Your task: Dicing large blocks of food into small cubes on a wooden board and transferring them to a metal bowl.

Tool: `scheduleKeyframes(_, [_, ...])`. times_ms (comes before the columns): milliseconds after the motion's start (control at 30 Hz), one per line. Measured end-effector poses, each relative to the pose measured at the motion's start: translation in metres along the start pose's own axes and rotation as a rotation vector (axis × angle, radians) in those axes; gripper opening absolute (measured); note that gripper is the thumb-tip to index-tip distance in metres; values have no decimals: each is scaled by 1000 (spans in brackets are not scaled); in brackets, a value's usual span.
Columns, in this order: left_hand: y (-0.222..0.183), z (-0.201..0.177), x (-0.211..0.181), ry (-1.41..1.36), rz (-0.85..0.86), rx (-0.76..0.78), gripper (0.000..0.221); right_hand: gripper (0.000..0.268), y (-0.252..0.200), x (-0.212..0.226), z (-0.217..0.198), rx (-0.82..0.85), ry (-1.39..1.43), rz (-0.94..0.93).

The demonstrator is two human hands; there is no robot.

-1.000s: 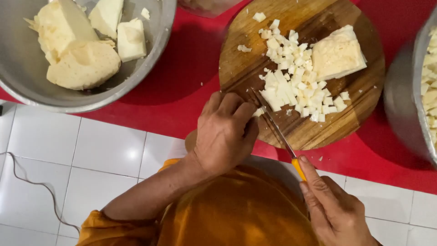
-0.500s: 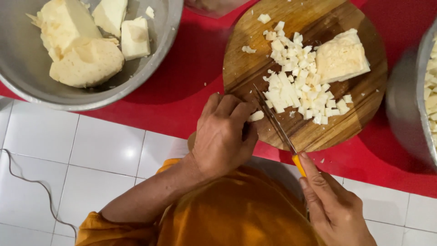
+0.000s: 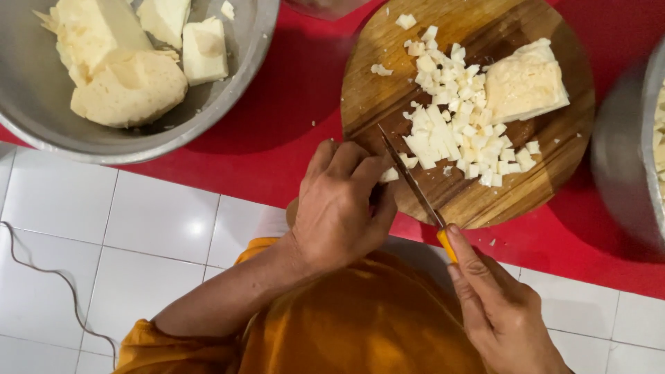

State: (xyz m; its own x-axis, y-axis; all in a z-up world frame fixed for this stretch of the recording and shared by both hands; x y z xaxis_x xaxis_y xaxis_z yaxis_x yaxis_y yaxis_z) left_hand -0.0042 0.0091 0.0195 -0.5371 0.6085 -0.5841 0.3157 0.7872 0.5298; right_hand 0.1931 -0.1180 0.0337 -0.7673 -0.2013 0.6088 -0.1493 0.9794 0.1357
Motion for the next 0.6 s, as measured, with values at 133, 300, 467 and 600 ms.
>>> scheduleKeyframes(133, [-4, 1, 4, 33, -9, -5, 8, 57, -8, -2, 1, 8, -15, -20])
scheduleKeyframes(300, [-4, 5, 5, 55, 25, -35, 15, 53, -19, 2, 3, 4, -49, 15])
scheduleKeyframes(467, [-1, 4, 6, 47, 29, -8, 14, 55, 2, 4, 3, 24, 31, -8])
scheduleKeyframes(600, [17, -4, 10, -40, 78, 75, 15, 51, 6, 0, -13, -84, 93, 9])
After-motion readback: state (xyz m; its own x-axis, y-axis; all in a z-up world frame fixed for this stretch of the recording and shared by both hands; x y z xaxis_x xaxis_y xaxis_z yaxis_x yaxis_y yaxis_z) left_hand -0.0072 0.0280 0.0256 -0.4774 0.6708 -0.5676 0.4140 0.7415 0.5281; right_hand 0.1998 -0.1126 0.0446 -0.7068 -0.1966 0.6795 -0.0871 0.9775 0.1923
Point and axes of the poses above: each hand's wrist, its own y-axis towards the middle knuckle, its own z-axis out of the palm, x = y × z, the point moved 2 cm from there along y, towards the middle knuckle, and after that the axes turned 1 degree about y, right-handed, at the moved point
